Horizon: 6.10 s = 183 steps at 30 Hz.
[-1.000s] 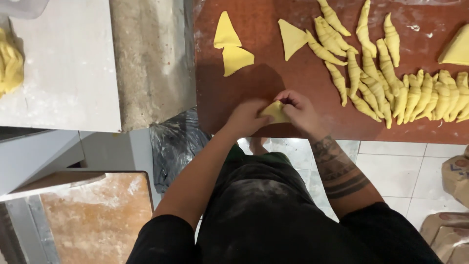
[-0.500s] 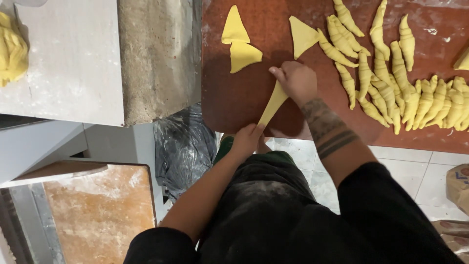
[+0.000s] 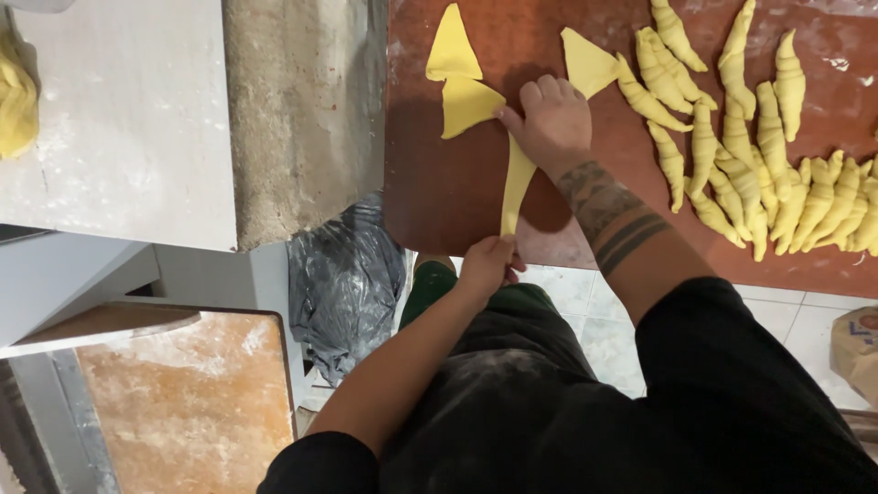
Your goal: Shaping triangular pieces of dough into croissant-like pastries on a work table
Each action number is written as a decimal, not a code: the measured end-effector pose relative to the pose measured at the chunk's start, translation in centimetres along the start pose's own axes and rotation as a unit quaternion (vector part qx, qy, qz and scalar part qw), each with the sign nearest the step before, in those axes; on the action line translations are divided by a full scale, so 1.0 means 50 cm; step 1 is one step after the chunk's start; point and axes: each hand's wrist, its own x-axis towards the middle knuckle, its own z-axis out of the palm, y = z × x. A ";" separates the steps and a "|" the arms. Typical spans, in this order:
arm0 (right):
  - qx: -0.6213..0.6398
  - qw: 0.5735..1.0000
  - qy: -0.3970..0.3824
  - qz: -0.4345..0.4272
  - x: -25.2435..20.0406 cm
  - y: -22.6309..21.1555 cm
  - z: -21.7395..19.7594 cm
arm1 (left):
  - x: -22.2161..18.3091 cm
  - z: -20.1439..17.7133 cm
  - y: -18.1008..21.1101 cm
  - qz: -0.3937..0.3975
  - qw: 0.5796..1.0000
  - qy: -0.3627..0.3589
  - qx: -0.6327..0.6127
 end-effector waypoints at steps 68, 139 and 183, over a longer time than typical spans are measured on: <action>-0.028 0.993 0.006 0.111 -0.094 -0.168 -0.013 | -0.022 -0.050 -0.143 0.116 0.993 0.013 0.032; -0.018 0.994 0.001 0.107 -0.170 -0.239 -0.033 | -0.041 -0.052 0.034 0.100 0.982 0.041 0.153; 0.017 0.956 -0.122 0.268 -0.275 0.317 -0.136 | -0.041 -0.204 -0.014 0.184 0.907 0.138 0.352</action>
